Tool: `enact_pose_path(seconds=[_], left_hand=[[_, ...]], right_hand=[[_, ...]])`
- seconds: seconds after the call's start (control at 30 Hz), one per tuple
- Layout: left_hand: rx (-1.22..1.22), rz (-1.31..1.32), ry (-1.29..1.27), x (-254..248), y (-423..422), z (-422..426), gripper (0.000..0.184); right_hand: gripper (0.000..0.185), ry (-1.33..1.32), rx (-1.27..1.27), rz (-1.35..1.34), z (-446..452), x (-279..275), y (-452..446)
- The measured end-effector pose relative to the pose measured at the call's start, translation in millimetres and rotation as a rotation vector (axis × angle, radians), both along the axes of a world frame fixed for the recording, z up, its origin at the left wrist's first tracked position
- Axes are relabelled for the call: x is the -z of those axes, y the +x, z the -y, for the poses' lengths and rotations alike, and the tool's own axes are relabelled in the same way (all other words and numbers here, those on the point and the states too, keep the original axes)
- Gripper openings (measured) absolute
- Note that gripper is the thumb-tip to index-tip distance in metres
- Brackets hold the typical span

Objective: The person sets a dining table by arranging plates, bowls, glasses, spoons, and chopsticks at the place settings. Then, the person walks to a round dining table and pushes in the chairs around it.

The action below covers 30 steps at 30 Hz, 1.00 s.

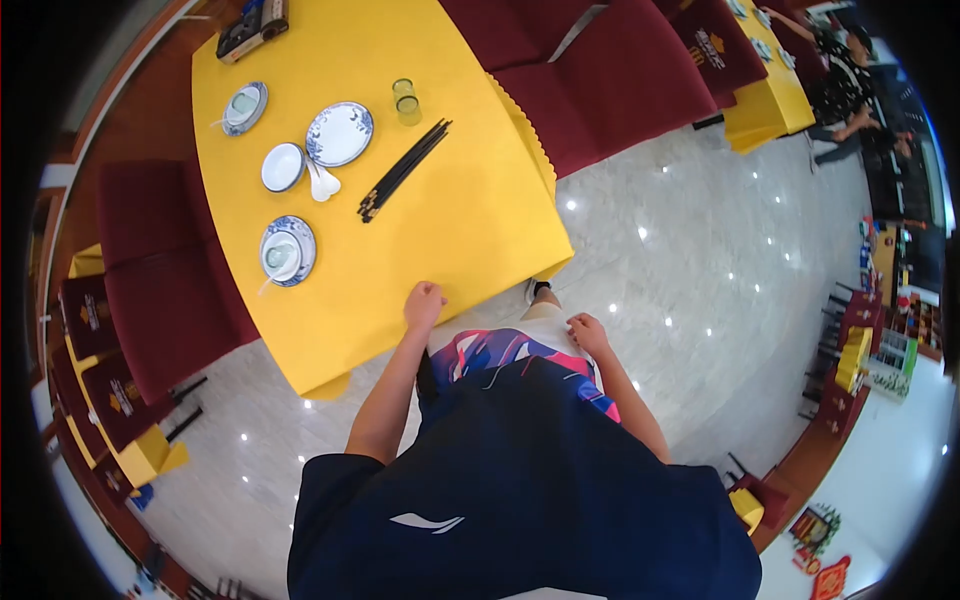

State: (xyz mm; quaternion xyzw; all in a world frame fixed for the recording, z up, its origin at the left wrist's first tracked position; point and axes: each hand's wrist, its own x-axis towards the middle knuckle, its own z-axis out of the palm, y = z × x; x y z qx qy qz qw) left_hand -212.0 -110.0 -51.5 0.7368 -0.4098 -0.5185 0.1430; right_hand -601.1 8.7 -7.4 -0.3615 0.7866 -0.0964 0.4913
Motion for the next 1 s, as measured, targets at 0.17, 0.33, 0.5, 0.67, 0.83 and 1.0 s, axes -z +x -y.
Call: enact_pose_path(seconds=[0.17,0.33,0.5,0.67,0.83,1.0], left_hand=[[-0.281,0.185,-0.067,-4.7,-37.0,-0.1,0.029],[-0.594,0.268,-0.137,17.0,-89.6,-10.8,0.026],[-0.328,0.426,-0.129,-30.9,-165.3,14.3,0.026],[-0.175,0.69,-0.471,-53.2,-186.9,86.9,0.021],[-0.216,0.808,-0.52,-27.3,-185.7,108.4,0.011],[-0.216,0.912,-0.55,-16.2,-184.6,109.2,0.011]], right_hand=[[0.03,-0.047,-0.243,0.083,134.7,24.8,-79.7],[0.034,-0.028,-0.295,0.233,258.6,-11.2,-129.2],[0.045,0.036,-0.023,0.34,348.7,10.4,-141.3],[0.055,-0.129,0.215,0.658,388.9,190.4,-74.1],[0.048,0.552,0.224,0.982,317.0,137.7,-7.6],[0.038,0.856,-0.195,0.469,318.3,135.7,-93.4]])
